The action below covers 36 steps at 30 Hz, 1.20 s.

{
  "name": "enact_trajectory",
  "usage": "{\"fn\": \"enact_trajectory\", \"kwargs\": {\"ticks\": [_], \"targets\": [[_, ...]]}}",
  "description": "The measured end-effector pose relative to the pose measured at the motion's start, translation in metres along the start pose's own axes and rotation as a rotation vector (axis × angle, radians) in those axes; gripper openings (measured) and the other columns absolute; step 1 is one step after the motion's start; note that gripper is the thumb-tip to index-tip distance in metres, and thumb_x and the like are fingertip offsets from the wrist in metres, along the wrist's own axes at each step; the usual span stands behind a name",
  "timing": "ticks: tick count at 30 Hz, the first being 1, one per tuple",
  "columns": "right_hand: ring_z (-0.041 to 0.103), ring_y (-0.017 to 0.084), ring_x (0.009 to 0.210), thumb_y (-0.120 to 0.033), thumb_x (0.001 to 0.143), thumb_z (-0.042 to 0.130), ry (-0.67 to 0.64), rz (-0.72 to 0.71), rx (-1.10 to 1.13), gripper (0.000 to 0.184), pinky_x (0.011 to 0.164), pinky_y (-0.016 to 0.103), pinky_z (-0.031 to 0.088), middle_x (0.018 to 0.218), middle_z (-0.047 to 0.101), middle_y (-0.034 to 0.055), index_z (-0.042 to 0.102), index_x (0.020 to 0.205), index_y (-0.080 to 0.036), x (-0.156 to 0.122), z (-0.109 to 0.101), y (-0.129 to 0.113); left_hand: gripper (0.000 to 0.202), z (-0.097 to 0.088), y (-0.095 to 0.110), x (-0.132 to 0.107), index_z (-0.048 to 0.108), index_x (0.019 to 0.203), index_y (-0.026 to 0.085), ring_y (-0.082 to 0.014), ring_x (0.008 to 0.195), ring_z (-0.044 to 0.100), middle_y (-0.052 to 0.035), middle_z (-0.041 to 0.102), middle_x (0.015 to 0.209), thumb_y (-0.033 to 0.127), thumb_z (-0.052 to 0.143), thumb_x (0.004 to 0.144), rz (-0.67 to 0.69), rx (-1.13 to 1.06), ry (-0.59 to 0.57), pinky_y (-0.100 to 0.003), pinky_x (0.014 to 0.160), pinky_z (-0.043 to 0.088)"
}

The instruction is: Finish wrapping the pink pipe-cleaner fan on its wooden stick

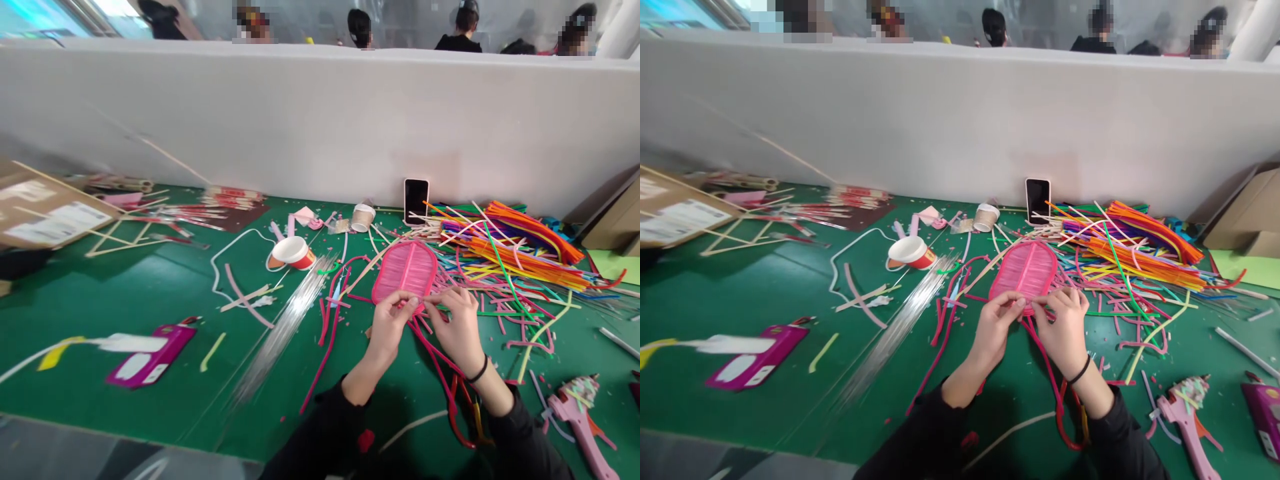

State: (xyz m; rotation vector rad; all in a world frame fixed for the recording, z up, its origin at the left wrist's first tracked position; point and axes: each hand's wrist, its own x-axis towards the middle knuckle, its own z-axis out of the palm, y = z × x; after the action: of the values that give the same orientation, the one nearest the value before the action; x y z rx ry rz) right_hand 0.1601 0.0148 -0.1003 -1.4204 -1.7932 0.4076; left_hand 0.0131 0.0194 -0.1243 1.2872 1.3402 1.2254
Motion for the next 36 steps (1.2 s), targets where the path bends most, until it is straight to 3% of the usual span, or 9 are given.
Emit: {"fn": "enact_trajectory", "kwargs": {"ticks": [4, 9, 14, 19, 26, 31, 36], "targets": [[0.061, 0.026, 0.096, -0.022, 0.090, 0.068, -0.074, 0.022, 0.006, 0.011, 0.091, 0.044, 0.036, 0.087, 0.077, 0.0027, 0.077, 0.087, -0.028, 0.006, -0.010, 0.014, 0.033, -0.004, -0.002, 0.004, 0.073, 0.091, 0.014, -0.0158, 0.068, 0.062, -0.0075, 0.073, 0.083, 0.046, 0.066, 0.087, -0.022, 0.052, -0.121, -0.026, 0.065, 0.049], [0.056, 0.026, 0.102, -0.020, 0.089, 0.070, -0.249, -0.141, -0.107, 0.015, 0.097, 0.049, 0.030, 0.092, 0.075, 0.0021, 0.078, 0.089, -0.032, 0.024, -0.035, 0.023, 0.026, -0.019, 0.018, 0.017, 0.078, 0.091, 0.018, -0.0158, 0.069, 0.061, -0.0065, 0.074, 0.087, 0.039, 0.078, 0.077, 0.017, 0.155, -0.351, -0.026, 0.066, 0.048], [0.055, 0.026, 0.104, -0.016, 0.089, 0.068, -0.289, -0.273, -0.162, 0.018, 0.099, 0.052, 0.028, 0.091, 0.075, 0.0019, 0.077, 0.087, -0.031, 0.031, -0.036, 0.018, 0.026, -0.017, 0.027, 0.021, 0.076, 0.077, 0.018, -0.0181, 0.074, 0.064, -0.0054, 0.071, 0.081, 0.044, 0.076, 0.080, 0.043, 0.202, -0.399, -0.027, 0.069, 0.048], [0.054, 0.026, 0.105, -0.011, 0.087, 0.066, -0.285, -0.326, -0.183, 0.019, 0.103, 0.053, 0.027, 0.089, 0.074, 0.0009, 0.074, 0.083, -0.028, 0.035, -0.036, 0.013, 0.028, -0.013, 0.026, 0.018, 0.073, 0.075, 0.017, -0.0162, 0.067, 0.062, -0.0042, 0.069, 0.077, 0.044, 0.076, 0.079, 0.035, 0.182, -0.395, -0.026, 0.063, 0.048], [0.053, 0.027, 0.107, -0.008, 0.087, 0.060, -0.227, -0.376, -0.224, 0.022, 0.107, 0.056, 0.021, 0.088, 0.073, 0.0006, 0.070, 0.081, -0.026, 0.039, -0.041, 0.009, 0.025, -0.009, 0.025, 0.012, 0.072, 0.072, 0.017, -0.0194, 0.080, 0.065, -0.0063, 0.071, 0.081, 0.040, 0.074, 0.081, 0.070, 0.058, -0.315, -0.028, 0.072, 0.050], [0.054, 0.026, 0.106, -0.014, 0.091, 0.061, -0.155, -0.329, -0.179, 0.018, 0.106, 0.053, 0.023, 0.088, 0.073, 0.0006, 0.071, 0.084, -0.027, 0.030, -0.037, 0.006, 0.024, -0.010, 0.024, 0.006, 0.073, 0.072, 0.016, -0.0203, 0.081, 0.066, -0.0071, 0.071, 0.082, 0.039, 0.078, 0.078, 0.042, -0.047, -0.222, -0.029, 0.074, 0.052], [0.056, 0.025, 0.104, -0.018, 0.093, 0.061, -0.012, -0.204, -0.108, 0.016, 0.106, 0.050, 0.025, 0.090, 0.073, 0.0006, 0.072, 0.093, -0.030, 0.013, -0.023, -0.001, 0.027, 0.000, 0.019, -0.003, 0.068, 0.083, 0.017, -0.0179, 0.079, 0.065, -0.0045, 0.069, 0.083, 0.044, 0.069, 0.086, -0.010, -0.109, -0.054, -0.028, 0.076, 0.052]]}}
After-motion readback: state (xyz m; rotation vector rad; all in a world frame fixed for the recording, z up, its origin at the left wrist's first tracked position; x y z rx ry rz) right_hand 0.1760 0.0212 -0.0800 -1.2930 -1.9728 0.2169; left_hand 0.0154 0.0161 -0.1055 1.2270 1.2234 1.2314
